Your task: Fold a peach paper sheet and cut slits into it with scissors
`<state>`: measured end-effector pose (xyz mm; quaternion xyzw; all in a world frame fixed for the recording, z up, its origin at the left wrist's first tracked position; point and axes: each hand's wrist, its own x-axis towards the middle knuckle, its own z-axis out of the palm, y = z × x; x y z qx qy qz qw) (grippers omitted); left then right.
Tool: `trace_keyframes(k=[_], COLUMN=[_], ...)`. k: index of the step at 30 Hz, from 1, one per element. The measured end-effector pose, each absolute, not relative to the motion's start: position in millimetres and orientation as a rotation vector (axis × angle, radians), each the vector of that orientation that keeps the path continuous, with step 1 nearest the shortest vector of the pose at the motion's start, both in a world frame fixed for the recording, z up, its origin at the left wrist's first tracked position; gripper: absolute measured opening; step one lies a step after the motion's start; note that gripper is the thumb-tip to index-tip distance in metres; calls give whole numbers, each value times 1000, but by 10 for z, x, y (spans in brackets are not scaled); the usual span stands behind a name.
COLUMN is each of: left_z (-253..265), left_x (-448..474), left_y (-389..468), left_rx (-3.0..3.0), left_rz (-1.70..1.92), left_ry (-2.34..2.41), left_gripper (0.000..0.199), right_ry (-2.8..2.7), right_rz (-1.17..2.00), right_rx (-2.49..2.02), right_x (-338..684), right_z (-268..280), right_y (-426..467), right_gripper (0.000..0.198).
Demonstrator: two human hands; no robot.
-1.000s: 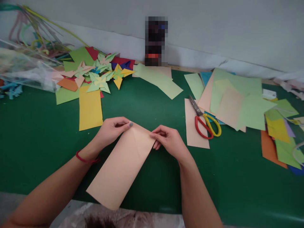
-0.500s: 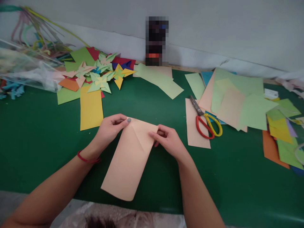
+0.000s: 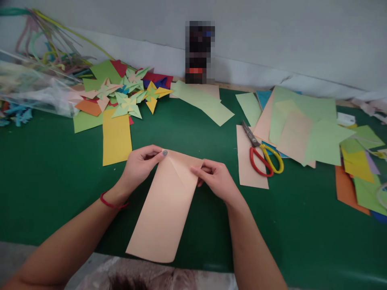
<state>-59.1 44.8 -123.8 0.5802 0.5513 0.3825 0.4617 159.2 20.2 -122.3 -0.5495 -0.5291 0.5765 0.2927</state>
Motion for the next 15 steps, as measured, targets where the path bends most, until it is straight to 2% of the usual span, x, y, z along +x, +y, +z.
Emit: trace_keyframes(k=[15], left_z=[-1214], left_x=[-595], left_y=[463], left_rx=[1387], left_rz=[930], left_ry=[1294], left_gripper=[20], right_ry=[-1377], right_rz=[1588], right_rx=[-1415], right_x=[1618], right_z=[-1227], right_y=[201], right_gripper=[28])
